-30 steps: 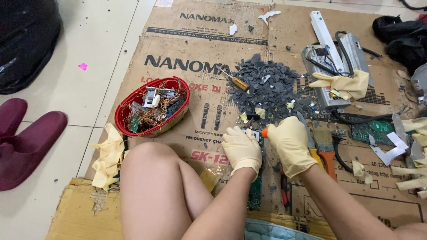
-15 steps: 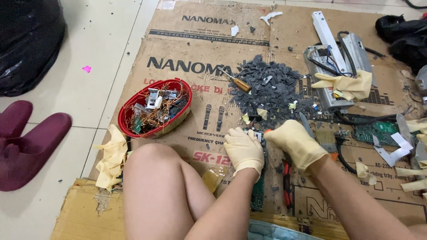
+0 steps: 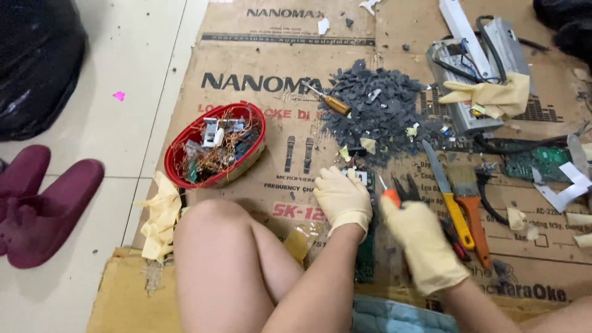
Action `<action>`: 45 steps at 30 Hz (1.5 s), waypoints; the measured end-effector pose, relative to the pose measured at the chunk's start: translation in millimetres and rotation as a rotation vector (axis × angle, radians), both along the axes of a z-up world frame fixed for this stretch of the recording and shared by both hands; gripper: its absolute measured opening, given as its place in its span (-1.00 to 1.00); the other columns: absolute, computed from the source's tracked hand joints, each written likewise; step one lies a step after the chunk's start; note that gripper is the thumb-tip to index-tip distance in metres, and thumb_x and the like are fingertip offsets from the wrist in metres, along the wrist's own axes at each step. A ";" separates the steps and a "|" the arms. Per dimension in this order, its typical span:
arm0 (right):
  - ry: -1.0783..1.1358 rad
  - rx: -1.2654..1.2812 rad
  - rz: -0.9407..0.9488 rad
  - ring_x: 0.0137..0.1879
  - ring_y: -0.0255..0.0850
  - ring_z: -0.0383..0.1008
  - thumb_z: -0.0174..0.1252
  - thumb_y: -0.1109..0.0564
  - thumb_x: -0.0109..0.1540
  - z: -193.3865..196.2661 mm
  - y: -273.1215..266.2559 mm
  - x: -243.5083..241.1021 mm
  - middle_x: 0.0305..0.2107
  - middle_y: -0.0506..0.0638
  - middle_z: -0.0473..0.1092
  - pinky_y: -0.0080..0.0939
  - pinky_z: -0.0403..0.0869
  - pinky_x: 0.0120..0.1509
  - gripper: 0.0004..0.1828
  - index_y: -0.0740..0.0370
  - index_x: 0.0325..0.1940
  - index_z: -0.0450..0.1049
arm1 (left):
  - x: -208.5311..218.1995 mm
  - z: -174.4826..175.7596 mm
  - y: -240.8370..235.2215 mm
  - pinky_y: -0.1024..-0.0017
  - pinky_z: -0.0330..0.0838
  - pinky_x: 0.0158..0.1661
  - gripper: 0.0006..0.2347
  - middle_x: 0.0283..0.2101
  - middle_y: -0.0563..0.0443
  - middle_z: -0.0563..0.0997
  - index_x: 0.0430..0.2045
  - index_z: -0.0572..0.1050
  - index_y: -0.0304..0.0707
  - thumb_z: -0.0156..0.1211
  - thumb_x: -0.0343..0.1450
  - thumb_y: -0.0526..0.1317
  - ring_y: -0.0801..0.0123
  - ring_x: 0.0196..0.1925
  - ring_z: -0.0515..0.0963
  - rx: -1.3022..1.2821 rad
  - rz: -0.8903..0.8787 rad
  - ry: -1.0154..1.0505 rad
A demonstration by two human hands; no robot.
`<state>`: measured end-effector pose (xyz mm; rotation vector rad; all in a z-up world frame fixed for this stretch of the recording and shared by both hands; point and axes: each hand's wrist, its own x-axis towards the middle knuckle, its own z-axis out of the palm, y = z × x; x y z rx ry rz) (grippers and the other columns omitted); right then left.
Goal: The person sits on the floor and uses a screwdriver to remove screws from a small electronic device. They then use pliers to pull out components and place them into a red container.
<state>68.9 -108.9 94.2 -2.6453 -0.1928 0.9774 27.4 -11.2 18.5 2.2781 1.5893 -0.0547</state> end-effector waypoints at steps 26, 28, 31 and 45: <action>-0.043 -0.001 0.055 0.18 0.15 0.51 -0.25 -0.41 0.32 -44.5 24.6 -1.4 -0.14 0.27 0.58 0.14 0.48 0.20 -0.21 0.29 -0.11 0.64 | 0.1 -10.4 3.9 0.19 0.31 -0.06 -0.63 -0.05 -0.08 0.46 -0.15 0.38 -0.19 -0.23 0.49 0.10 0.09 -0.03 0.45 0.067 0.019 0.003; 0.002 0.042 0.055 0.24 0.18 0.47 -0.23 -0.41 0.31 -34.1 15.9 6.7 -0.10 0.28 0.57 0.16 0.45 0.27 -0.21 0.30 -0.09 0.64 | 0.4 -0.8 3.1 0.19 0.31 -0.03 -0.63 -0.05 -0.08 0.46 -0.14 0.38 -0.20 -0.27 0.50 0.08 0.08 -0.03 0.45 0.058 0.024 -0.005; -0.061 0.021 0.156 0.17 0.21 0.50 -0.13 -0.48 0.26 -25.7 2.2 21.3 -0.18 0.23 0.60 0.18 0.47 0.23 -0.22 0.21 -0.16 0.69 | -1.9 3.2 0.1 0.20 0.27 0.03 -0.63 -0.01 -0.07 0.46 -0.13 0.39 -0.19 -0.29 0.51 0.07 0.11 -0.01 0.45 0.064 0.019 0.013; 0.523 0.124 -0.141 -0.67 -0.43 -0.10 0.05 -0.40 0.27 17.8 24.3 51.2 -0.71 -0.20 0.05 -0.41 -0.01 -0.51 -0.27 0.42 -0.35 0.50 | 0.1 9.3 -0.8 0.19 0.30 0.01 -0.65 -0.03 -0.08 0.47 -0.13 0.39 -0.19 -0.27 0.51 0.06 0.11 -0.01 0.44 0.074 0.022 0.023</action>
